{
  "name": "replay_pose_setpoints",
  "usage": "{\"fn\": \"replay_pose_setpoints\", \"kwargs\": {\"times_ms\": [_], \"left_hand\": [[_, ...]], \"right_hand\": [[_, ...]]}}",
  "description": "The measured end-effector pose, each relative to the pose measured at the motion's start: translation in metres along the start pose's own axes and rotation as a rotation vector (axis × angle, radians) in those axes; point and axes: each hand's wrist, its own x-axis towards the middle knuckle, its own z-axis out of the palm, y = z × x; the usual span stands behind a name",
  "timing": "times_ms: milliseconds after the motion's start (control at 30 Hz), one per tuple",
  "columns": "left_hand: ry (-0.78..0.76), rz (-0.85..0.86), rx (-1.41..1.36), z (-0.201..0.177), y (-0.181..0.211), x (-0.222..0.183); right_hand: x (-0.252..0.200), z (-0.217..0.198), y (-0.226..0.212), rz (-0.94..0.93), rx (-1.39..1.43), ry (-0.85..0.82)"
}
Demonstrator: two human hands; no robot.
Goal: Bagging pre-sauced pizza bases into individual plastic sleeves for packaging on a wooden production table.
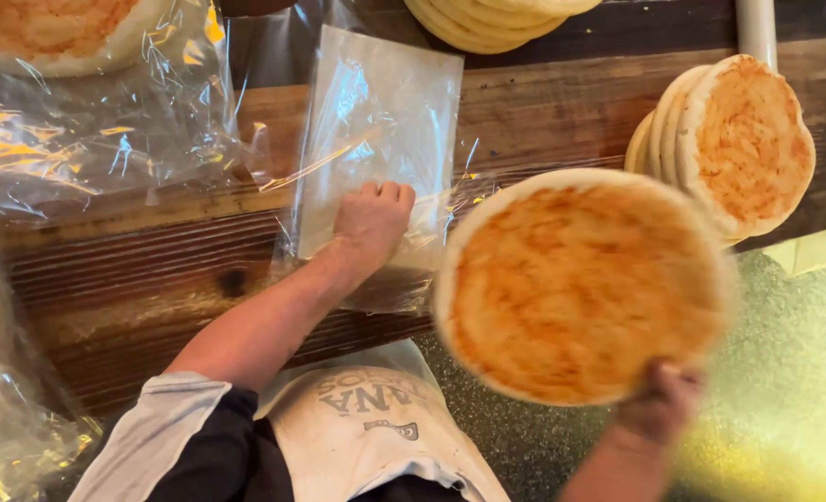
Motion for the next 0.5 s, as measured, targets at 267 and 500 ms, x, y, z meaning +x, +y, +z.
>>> {"fn": "replay_pose_setpoints", "kwargs": {"times_ms": [267,500], "left_hand": [[-0.559,-0.217,-0.694,-0.015,-0.065,0.029],[-0.27,0.105,-0.24,-0.031,-0.081,-0.012]], "right_hand": [[-0.113,0.108,0.131,0.641,0.108,0.221],[-0.064,0.143,0.064,0.505,-1.208,-0.415]]}}
